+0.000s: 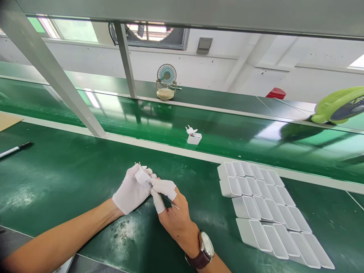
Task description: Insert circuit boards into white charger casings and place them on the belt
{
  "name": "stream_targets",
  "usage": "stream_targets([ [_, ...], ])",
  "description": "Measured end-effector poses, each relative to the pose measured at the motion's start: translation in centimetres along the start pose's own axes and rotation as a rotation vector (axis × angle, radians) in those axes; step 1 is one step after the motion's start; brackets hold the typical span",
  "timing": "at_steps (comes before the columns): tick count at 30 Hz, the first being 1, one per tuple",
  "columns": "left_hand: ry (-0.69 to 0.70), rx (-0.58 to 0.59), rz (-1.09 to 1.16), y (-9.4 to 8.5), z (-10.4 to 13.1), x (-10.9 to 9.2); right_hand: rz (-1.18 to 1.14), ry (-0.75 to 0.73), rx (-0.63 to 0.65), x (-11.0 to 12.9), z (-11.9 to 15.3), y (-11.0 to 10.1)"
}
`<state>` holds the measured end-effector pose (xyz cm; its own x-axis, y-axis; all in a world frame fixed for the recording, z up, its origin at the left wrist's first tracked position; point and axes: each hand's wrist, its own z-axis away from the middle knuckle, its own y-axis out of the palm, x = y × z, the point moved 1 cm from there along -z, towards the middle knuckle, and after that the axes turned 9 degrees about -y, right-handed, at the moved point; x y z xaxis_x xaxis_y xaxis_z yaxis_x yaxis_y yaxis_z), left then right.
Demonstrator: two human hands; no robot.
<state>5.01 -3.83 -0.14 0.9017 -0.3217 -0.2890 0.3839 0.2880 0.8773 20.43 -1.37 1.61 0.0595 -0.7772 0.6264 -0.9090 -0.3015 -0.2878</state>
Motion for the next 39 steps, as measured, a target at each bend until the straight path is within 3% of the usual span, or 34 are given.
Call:
stream_targets([
  [3,-0.014,0.001,0.049,0.1,0.1,-0.1,-0.088,0.059,-0.001,0.0,-0.2,-0.1],
  [10,-0.168,0.095,0.191,0.0,0.2,-0.6,-0.23,0.117,-0.16,-0.2,0.0,0.0],
  [18,-0.224,0.087,0.141,0.5,0.8,-0.3,-0.221,0.054,-0.026,0.4,0.1,0.3],
  [30,-0.181,0.075,0.116,0.1,0.8,-0.1,-0.224,0.022,0.038,0.3,0.4,0.7],
  [39,-0.212,0.101,0.142,0.7,1.0,0.0,-0.203,0.101,0.022,0.5,0.2,-0.1],
])
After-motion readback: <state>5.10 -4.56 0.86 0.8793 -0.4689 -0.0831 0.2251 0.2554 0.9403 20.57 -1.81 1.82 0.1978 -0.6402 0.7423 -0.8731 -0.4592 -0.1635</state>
